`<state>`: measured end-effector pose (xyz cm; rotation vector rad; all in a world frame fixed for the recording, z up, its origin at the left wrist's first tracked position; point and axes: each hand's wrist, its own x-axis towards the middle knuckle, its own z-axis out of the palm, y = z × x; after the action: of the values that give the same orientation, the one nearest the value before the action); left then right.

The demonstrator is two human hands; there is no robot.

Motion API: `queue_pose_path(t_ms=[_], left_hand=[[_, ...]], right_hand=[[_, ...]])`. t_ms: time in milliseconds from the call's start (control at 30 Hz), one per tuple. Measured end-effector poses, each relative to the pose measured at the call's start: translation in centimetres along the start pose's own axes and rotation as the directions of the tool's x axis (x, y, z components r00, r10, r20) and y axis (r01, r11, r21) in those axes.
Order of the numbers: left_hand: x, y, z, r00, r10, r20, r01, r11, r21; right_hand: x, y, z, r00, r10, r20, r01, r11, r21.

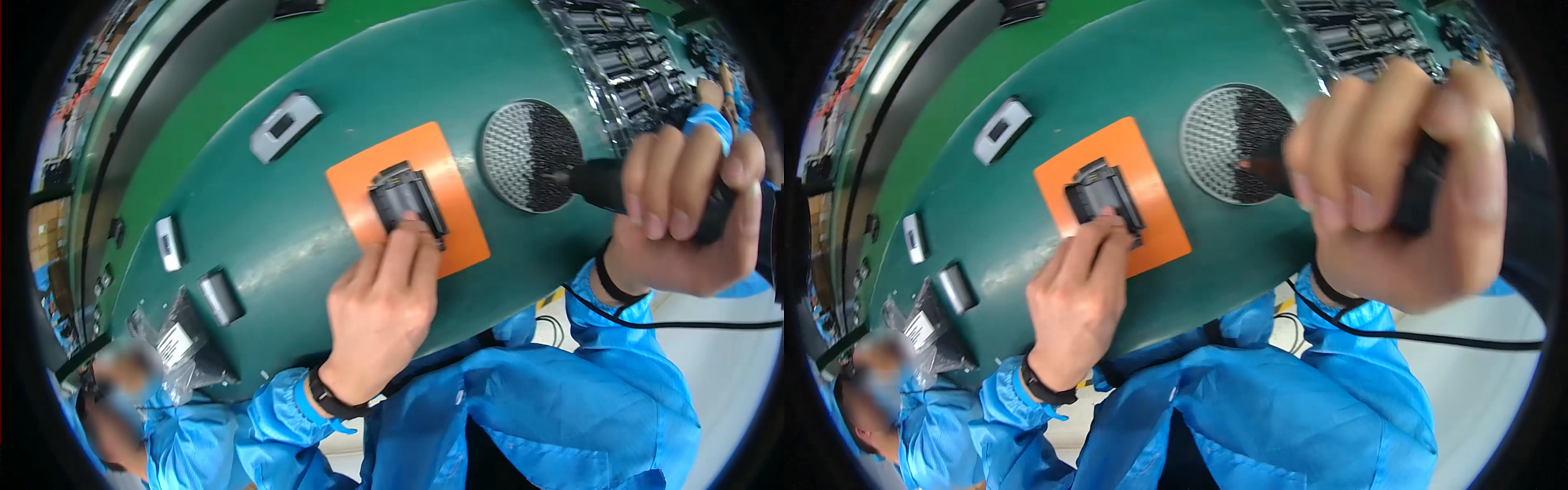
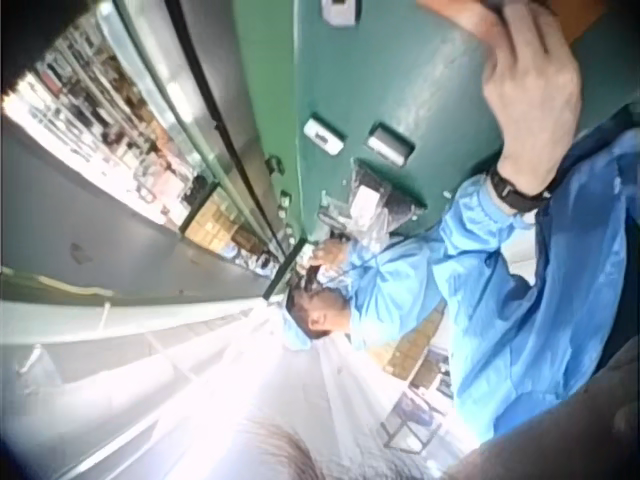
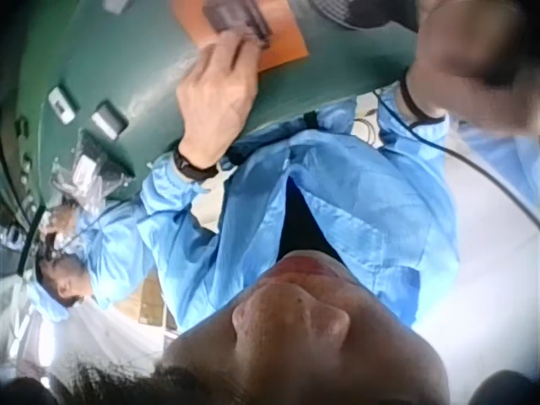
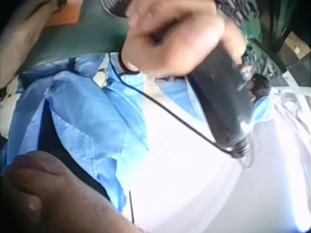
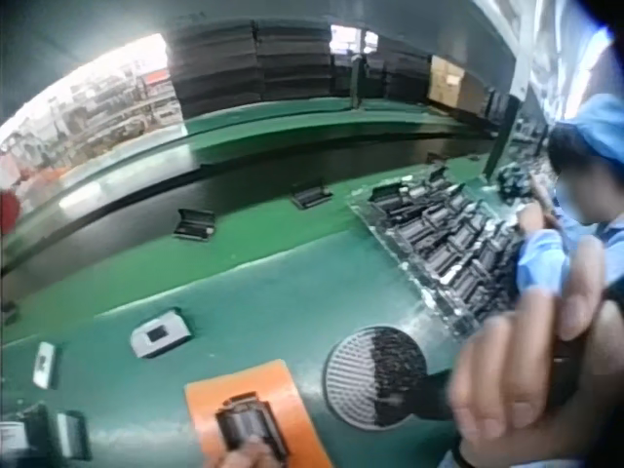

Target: Using an electric screwdriver to secure components into a plastic housing on an assembly line.

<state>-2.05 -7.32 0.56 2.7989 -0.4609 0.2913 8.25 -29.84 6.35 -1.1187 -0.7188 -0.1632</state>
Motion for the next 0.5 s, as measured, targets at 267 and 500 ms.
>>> queue_pose_path(t_ms=[267,500], left_hand=[[-0.4,-2.1,-1.0,0.981,0.124,0.151,-0.134,0.990,0.054],[-0.6,-2.5,-1.8,0.960,0.088,0.265,-0.089,0.996,-0.005]], right_hand=[[1.3,4.8,0.2,0.994,0.082,0.071,-0.078,0.995,-0.056],[0.7,5.0,0.3,0.994,0.088,0.057,-0.081,0.991,-0.108]])
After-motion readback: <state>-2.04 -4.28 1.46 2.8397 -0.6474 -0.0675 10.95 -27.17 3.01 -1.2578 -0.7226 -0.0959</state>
